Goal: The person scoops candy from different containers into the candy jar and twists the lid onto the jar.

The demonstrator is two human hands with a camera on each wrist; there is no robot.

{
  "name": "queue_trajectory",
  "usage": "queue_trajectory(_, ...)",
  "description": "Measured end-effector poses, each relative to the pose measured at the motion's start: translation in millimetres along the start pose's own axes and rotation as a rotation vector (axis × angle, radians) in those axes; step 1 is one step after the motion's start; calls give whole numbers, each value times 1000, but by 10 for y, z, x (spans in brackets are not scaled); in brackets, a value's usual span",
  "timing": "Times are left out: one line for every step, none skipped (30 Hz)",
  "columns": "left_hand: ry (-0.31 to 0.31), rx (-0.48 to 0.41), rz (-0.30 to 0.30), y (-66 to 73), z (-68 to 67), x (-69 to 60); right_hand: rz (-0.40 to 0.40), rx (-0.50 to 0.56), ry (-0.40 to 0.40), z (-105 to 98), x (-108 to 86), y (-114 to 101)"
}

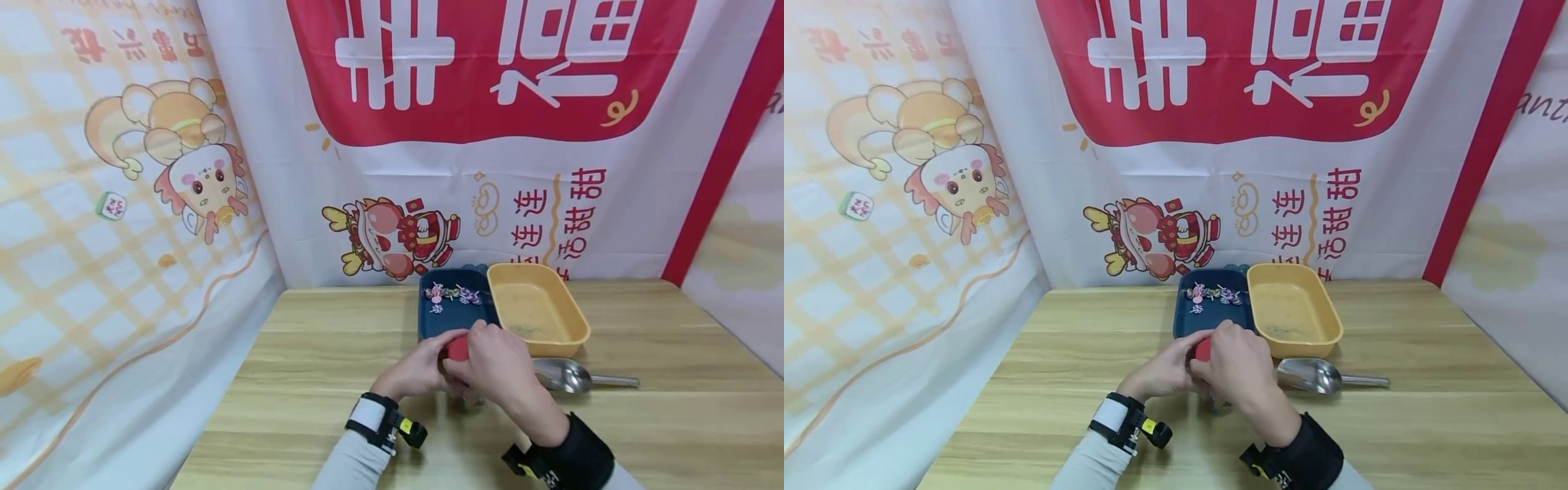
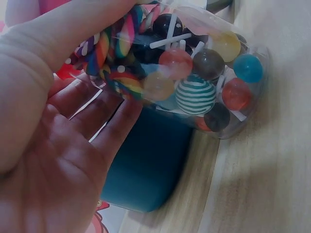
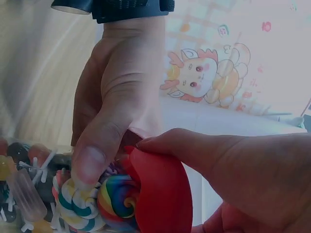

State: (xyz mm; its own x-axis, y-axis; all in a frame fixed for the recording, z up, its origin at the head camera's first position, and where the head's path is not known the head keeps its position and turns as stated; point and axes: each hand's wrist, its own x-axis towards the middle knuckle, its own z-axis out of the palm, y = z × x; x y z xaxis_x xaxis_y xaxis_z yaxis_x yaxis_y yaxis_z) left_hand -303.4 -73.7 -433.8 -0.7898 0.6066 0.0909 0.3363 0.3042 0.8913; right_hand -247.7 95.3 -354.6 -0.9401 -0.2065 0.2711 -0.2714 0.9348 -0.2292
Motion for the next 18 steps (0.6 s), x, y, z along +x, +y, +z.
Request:
queue_trajectory(-4, -5, -3, -5, 6, -2, 14, 5, -1, 10, -6, -1)
queue_trajectory(-9, -8, -3, -11, 14, -3, 26, 9, -1, 19, -13, -1)
queue_trajectory(-17, -13, -4, -17, 23, -6, 37, 13, -2, 31, -20, -1)
queue_trajectory(-21, -14, -2, -23, 31, -8, 46, 18, -1, 43, -25, -2)
queue_trajectory(-24, -13, 0, -30, 37, -11, 53, 22, 2, 56, -29, -4)
queue_trajectory(-26, -12, 4, -34, 41, -14, 58, 25, 5, 68, -33, -7)
queue_trajectory(-27, -9, 10, -38, 45, -14, 62, 25, 8, 77, -34, -10)
queue_trajectory(-28, -12, 15, -41, 49, -8, 68, 22, 11, 81, -36, -10)
queue_trajectory(-27, -12, 20, -41, 50, -1, 73, 20, 10, 81, -38, -10)
queue_trajectory(-27, -12, 23, -39, 50, 8, 73, 15, 10, 76, -39, -8)
queue_trajectory(-28, -12, 25, -37, 48, 17, 68, 4, 3, 63, -40, -4)
queue_trajectory(-30, -12, 23, -30, 43, 25, 59, -6, -9, 43, -41, 5)
queue_trajectory(-29, -8, 19, -24, 38, 32, 48, -14, -22, 14, -42, 17)
queue_trajectory(-27, 5, 14, -17, 32, 36, 36, -11, -45, -23, -44, 35)
queue_trajectory(-24, 24, 7, -11, 24, 30, 20, 5, -77, -70, -46, 56)
queue_trajectory(-26, 38, -8, -2, 15, 18, 9, 28, -121, -125, -49, 82)
queue_trajectory(-30, 47, -17, 6, 6, 4, 0, 51, -164, -189, -51, 114)
queue_trajectory(-38, 53, -26, 20, -6, -15, 0, 80, -201, -255, -52, 150)
